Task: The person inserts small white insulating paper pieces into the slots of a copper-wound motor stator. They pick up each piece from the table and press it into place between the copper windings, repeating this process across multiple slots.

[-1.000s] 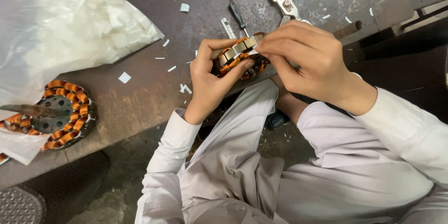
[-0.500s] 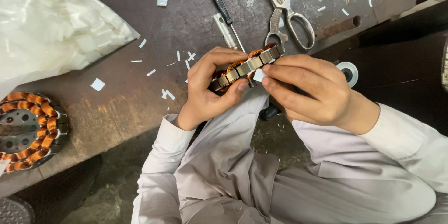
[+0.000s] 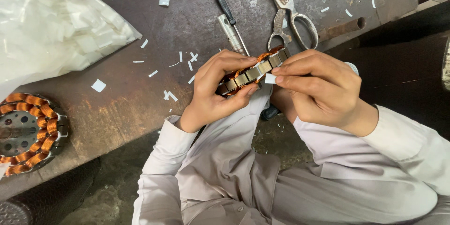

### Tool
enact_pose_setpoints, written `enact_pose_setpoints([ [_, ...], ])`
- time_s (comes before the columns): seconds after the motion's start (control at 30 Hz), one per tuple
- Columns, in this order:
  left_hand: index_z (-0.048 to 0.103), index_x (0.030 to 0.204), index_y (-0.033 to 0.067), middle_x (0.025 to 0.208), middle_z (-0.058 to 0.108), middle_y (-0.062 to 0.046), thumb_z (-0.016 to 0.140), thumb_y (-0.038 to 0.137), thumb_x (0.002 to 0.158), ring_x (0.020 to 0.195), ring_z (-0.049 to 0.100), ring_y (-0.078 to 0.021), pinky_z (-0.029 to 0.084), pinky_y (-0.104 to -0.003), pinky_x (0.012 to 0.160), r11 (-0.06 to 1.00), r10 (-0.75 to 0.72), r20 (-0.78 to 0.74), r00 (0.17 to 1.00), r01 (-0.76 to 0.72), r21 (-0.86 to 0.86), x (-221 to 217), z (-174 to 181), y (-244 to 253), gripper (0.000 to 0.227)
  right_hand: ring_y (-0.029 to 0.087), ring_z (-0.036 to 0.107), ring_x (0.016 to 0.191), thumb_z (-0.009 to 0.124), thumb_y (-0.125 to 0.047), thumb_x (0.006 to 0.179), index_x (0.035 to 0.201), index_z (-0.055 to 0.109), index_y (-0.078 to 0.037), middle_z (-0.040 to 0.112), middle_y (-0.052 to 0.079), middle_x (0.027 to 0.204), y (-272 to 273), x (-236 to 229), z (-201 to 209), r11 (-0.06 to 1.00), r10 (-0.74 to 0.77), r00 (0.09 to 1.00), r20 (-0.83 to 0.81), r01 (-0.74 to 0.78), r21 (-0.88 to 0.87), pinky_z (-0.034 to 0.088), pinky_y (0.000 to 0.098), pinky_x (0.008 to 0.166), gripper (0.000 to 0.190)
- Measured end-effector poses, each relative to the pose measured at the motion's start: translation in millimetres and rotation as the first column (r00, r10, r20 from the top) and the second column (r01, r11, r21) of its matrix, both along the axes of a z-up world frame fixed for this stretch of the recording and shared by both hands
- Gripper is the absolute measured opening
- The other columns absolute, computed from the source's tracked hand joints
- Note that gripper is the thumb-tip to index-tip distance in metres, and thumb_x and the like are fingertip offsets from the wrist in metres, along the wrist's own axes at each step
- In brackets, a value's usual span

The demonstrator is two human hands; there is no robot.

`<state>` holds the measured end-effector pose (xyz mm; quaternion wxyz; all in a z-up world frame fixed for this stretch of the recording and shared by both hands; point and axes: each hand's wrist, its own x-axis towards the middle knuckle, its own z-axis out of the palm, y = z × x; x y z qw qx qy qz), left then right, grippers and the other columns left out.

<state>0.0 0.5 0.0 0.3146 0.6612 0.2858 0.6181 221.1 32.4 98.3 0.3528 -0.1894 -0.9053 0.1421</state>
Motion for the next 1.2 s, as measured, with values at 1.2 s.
enact_pose_setpoints([
  [1.2, 0.061, 0.121, -0.0002, 0.124, 0.071, -0.017, 0.085, 0.007, 0.088, 0.108, 0.072, -0.0285, 0.058, -0.035, 0.092, 0.999, -0.054, -0.004, 0.999, 0.054, 0.007, -3, 2, -2, 0.042, 0.036, 0.072, 0.086, 0.077, 0.014, 0.077, 0.094, 0.069, 0.008, 0.069, 0.022, 0.098, 4, -1, 8, 0.987, 0.143, 0.987, 0.067, -0.147, 0.059, 0.061, 0.0394, 0.072, 0.02],
])
